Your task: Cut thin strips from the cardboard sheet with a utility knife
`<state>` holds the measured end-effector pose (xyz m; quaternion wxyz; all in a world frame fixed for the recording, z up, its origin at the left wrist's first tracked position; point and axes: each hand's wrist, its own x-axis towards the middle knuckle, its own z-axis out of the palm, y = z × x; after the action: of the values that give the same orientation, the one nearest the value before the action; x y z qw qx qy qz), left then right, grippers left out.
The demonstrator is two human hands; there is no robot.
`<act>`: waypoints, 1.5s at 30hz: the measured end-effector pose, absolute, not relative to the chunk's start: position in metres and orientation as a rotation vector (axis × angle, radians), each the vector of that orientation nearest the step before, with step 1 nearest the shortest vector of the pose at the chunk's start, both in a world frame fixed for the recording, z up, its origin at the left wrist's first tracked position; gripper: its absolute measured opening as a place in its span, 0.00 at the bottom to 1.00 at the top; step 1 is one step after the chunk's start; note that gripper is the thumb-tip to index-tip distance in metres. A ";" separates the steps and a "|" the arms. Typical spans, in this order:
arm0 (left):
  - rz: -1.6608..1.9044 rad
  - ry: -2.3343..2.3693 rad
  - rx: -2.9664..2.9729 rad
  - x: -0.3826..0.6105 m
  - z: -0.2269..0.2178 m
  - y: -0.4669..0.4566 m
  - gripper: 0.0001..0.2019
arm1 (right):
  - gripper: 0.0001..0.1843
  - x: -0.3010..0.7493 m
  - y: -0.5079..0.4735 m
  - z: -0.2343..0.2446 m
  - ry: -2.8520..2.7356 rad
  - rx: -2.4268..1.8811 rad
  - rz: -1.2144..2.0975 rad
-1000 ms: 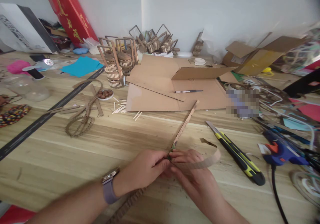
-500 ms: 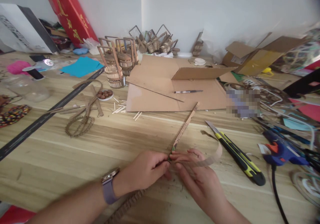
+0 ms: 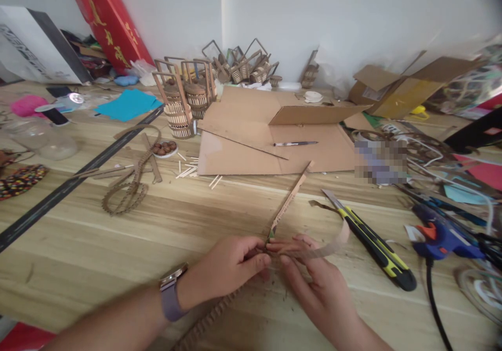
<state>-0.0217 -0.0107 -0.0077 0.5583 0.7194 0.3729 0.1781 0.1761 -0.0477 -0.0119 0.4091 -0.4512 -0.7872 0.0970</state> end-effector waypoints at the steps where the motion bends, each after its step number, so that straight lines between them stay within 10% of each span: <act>1: 0.424 0.877 1.682 -0.021 -0.007 -0.010 0.15 | 0.07 0.176 -0.048 -0.012 -1.995 -1.129 0.248; 45: 0.448 0.876 1.650 -0.020 -0.011 -0.009 0.11 | 0.05 0.173 -0.047 -0.016 -2.058 -1.131 0.240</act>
<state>-0.0197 -0.0094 -0.0112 0.5730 0.7039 0.3738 0.1910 0.1732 -0.0472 -0.0156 0.3808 -0.4431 -0.8061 0.0940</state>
